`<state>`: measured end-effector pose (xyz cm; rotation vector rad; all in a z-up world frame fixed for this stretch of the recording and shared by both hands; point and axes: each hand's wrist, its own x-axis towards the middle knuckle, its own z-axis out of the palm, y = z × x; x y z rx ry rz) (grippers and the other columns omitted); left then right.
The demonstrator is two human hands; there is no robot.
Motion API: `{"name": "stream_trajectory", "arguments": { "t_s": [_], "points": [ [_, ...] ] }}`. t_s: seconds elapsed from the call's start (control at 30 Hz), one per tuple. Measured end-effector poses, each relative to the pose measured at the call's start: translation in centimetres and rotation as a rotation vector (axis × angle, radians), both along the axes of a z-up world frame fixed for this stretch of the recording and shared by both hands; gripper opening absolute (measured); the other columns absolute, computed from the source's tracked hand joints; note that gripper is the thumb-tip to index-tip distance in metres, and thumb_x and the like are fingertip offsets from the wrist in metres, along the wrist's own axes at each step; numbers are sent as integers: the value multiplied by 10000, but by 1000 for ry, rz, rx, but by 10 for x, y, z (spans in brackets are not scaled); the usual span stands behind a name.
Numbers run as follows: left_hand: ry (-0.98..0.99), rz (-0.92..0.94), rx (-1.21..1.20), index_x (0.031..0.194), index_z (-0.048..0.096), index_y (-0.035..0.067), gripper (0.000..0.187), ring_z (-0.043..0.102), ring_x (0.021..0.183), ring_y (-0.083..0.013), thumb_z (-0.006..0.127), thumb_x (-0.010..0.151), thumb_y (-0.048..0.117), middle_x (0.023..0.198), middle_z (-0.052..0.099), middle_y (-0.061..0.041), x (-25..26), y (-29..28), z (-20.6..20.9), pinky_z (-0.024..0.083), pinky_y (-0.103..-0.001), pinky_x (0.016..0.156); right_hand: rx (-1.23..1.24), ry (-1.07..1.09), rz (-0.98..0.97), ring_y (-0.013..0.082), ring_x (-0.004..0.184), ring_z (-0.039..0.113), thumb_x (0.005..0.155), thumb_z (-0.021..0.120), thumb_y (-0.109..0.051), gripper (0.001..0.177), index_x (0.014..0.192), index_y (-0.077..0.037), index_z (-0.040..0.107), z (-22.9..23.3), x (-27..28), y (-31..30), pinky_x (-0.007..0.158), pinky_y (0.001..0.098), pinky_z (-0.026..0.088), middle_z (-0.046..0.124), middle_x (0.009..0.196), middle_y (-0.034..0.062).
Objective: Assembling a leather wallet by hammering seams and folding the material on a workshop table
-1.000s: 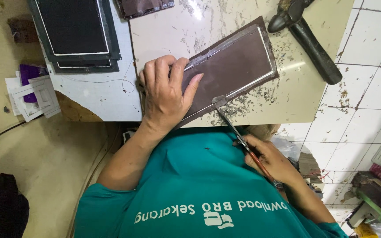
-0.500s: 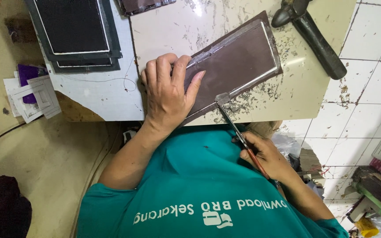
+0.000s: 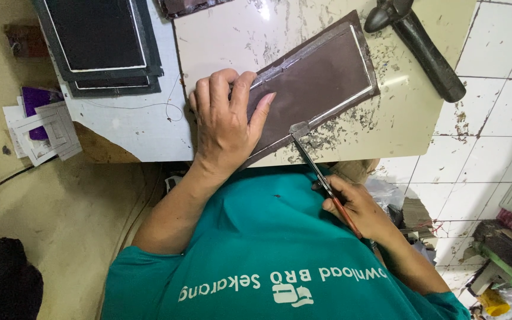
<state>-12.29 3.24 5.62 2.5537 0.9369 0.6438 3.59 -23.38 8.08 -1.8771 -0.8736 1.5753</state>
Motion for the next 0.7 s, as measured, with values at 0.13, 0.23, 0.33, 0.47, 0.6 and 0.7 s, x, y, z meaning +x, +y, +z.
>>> {"name": "stream_trajectory", "arguments": {
  "t_s": [0.13,0.23,0.33,0.47,0.6,0.7],
  "points": [
    [-2,7,0,1183,623,96,334,491,909,-295,662,1029,389,1013,460,-60,0,-1,0,370,-420,765,19,-14,13,197,543,550,917,715,-359,277,1007,-98,723,-5,-1,-1,535,348,441,571,536,102],
    [-5,5,11,1178,625,96,327,483,898,-290,652,1030,387,1006,454,-58,0,-1,-1,366,-413,760,10,-15,13,205,520,553,918,717,-344,264,1005,-95,717,-7,-3,-5,528,341,440,558,513,103],
    [-10,5,3,1177,627,97,333,489,896,-290,662,1024,390,1006,459,-57,1,-1,0,371,-418,757,14,-18,15,217,506,558,923,713,-320,247,1011,-88,714,-7,-3,-6,518,352,444,557,508,115],
    [-1,8,10,1173,630,100,332,494,898,-290,661,1026,395,1007,465,-58,1,-2,-1,374,-419,762,11,-9,9,214,502,541,913,726,-324,258,1006,-85,710,-10,-3,-9,516,354,447,534,504,99],
    [-8,10,3,1173,631,101,332,489,894,-287,656,1025,397,1007,466,-57,1,-2,-4,375,-418,766,-18,-6,-6,219,501,550,906,736,-283,234,1029,-86,717,-14,-3,-13,518,353,452,564,504,113],
    [-5,6,5,1170,632,105,330,494,894,-287,655,1025,400,1009,469,-57,1,-1,-1,377,-418,769,-36,-3,-9,209,506,549,905,731,-314,256,1032,-92,717,-8,-4,-8,519,350,452,557,500,98]
  ]
}}
